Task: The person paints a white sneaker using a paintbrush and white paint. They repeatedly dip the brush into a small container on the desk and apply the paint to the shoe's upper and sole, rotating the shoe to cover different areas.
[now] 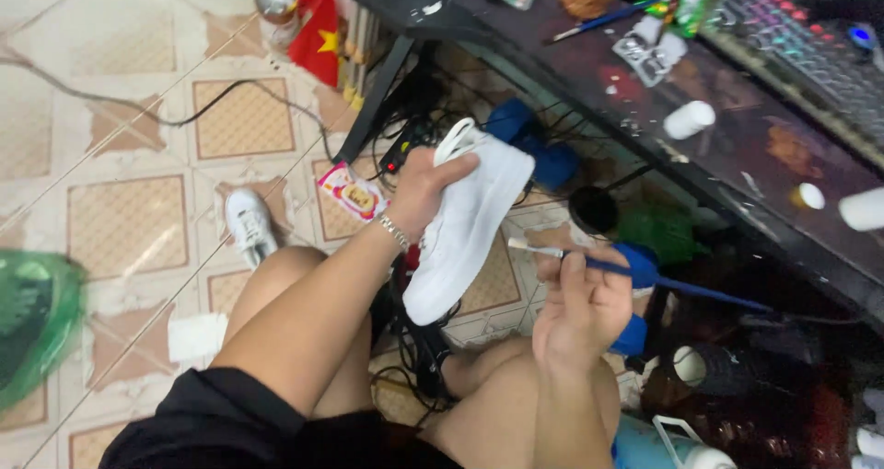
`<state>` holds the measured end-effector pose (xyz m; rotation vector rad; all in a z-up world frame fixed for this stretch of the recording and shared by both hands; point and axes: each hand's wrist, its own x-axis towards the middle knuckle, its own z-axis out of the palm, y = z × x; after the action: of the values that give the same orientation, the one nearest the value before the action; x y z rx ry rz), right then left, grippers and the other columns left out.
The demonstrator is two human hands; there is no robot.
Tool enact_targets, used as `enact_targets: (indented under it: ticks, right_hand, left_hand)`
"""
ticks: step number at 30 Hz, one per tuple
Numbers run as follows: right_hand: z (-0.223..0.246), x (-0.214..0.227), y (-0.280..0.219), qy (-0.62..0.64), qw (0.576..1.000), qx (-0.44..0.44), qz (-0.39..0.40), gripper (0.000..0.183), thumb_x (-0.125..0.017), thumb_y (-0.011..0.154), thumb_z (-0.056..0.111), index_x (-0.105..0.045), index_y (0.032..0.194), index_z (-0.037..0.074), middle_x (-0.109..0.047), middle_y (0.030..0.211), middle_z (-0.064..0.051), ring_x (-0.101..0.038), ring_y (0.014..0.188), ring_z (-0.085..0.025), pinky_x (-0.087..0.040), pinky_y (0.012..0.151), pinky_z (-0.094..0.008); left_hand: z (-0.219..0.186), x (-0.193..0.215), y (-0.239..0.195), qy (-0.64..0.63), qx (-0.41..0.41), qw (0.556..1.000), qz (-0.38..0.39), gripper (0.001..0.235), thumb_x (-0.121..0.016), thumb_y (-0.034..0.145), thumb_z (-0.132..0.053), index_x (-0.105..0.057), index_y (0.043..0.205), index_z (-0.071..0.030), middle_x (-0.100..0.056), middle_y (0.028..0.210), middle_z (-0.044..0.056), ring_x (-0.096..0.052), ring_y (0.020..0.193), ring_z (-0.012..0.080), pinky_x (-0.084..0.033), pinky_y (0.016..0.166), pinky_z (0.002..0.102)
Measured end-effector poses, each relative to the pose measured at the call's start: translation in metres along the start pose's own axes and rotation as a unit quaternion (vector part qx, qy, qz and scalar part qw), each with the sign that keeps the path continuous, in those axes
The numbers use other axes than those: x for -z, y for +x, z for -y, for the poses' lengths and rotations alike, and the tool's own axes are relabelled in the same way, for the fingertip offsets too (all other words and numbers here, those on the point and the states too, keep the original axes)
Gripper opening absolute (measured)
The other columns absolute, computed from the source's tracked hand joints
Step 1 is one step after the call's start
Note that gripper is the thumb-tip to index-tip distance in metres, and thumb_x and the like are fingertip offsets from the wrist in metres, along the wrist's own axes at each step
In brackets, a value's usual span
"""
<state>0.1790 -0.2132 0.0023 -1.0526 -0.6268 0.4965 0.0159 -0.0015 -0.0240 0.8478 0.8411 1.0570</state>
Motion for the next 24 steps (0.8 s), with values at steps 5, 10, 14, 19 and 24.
enact_targets:
  ticks: [5, 10, 14, 19, 24]
  right_hand:
    - [-0.002, -0.01, -0.018, -0.048, 0.991, 0.098, 0.077, 0.027, -0.083, 0.115, -0.004, -0.058, 0.115, 0.006, -0.079, 0.093, -0.026, -0.079, 0.069, -0.023, -0.072, 0.071, -0.034]
    - [0.022, -0.041, -0.03, -0.107, 0.97, 0.159, 0.149, 0.03, -0.083, 0.108, -0.014, -0.058, 0.106, 0.002, -0.079, 0.084, -0.025, -0.081, 0.062, -0.025, -0.071, 0.072, -0.036]
    - [0.019, -0.047, -0.027, -0.113, 0.96, 0.205, 0.156, 0.027, -0.083, 0.107, -0.019, -0.062, 0.102, -0.002, -0.081, 0.083, -0.026, -0.086, 0.063, -0.03, -0.071, 0.066, -0.037]
    - [0.008, -0.035, -0.023, -0.125, 0.948, 0.261, 0.134, 0.026, -0.082, 0.109, -0.021, -0.061, 0.104, -0.007, -0.077, 0.082, -0.027, -0.084, 0.06, -0.033, -0.07, 0.062, -0.039]
    - [0.014, -0.044, -0.041, -0.104, 0.939, 0.269, 0.189, 0.027, -0.087, 0.096, -0.026, -0.068, 0.095, -0.007, -0.08, 0.08, -0.024, -0.088, 0.064, -0.032, -0.071, 0.062, -0.035]
  left_hand:
    - [0.011, 0.011, 0.02, -0.016, -0.038, 0.998, 0.046, 0.033, -0.109, 0.087, -0.029, -0.086, 0.071, -0.011, -0.075, 0.063, 0.001, -0.071, 0.062, 0.0068, -0.058, 0.064, 0.026]
    - [0.0, 0.009, 0.018, -0.015, -0.031, 0.998, 0.053, 0.036, -0.107, 0.087, -0.029, -0.081, 0.07, -0.013, -0.075, 0.063, 0.001, -0.071, 0.06, 0.0085, -0.054, 0.065, 0.026]
    - [0.009, 0.008, 0.022, -0.012, -0.034, 0.996, 0.077, 0.035, -0.106, 0.091, -0.029, -0.081, 0.07, -0.015, -0.079, 0.063, 0.001, -0.073, 0.061, 0.0076, -0.055, 0.065, 0.024]
    - [0.013, 0.009, 0.026, -0.011, -0.036, 0.995, 0.094, 0.034, -0.106, 0.093, -0.028, -0.083, 0.072, -0.014, -0.081, 0.064, 0.002, -0.076, 0.059, 0.0089, -0.056, 0.065, 0.023]
    - [0.009, 0.009, 0.023, -0.012, -0.054, 0.993, 0.107, 0.035, -0.102, 0.096, -0.028, -0.082, 0.07, -0.015, -0.08, 0.063, 0.002, -0.073, 0.057, 0.0083, -0.054, 0.065, 0.023]
